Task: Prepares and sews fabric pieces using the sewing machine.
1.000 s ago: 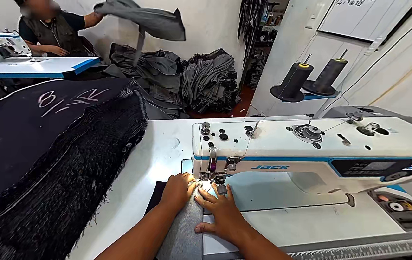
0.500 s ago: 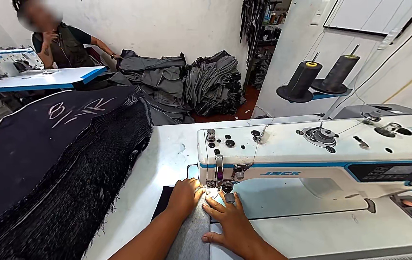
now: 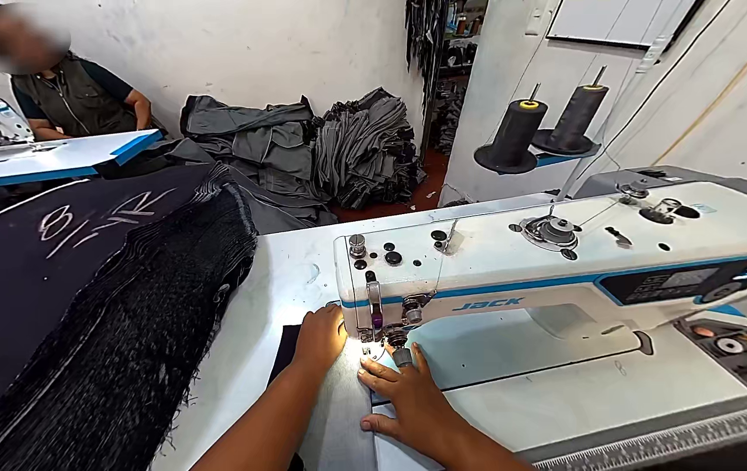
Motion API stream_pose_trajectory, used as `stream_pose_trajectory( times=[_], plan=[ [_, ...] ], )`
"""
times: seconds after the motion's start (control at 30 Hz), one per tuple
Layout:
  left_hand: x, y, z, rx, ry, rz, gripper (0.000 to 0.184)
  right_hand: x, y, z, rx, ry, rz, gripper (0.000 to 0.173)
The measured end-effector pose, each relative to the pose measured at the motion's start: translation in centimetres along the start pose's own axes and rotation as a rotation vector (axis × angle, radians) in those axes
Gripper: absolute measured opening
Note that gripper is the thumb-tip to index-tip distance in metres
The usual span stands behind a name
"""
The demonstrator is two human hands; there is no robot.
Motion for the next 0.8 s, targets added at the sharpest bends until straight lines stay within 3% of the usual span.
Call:
stream_pose_trajectory(
  times=[0.37, 0.8],
  plan=[
    [-1.8, -1.2, 2.3, -0.039, -0.221, -0.023, 0.024, 0.3, -0.2, 0.1, 0.007, -0.003, 0.018, 0.065],
    [-2.0, -1.1, 2.8, -0.121, -0.251, 0.009, 0.027, -0.2, -0.1, 0.0, 0.01, 0.014, -0.016, 0.067]
  ],
)
Point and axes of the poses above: each hand's wrist, its own z-axis towards the middle knuckle, its own y-axis out of the palm, x = y × z, the point moved 9 cm from there along z, towards the middle knuckle
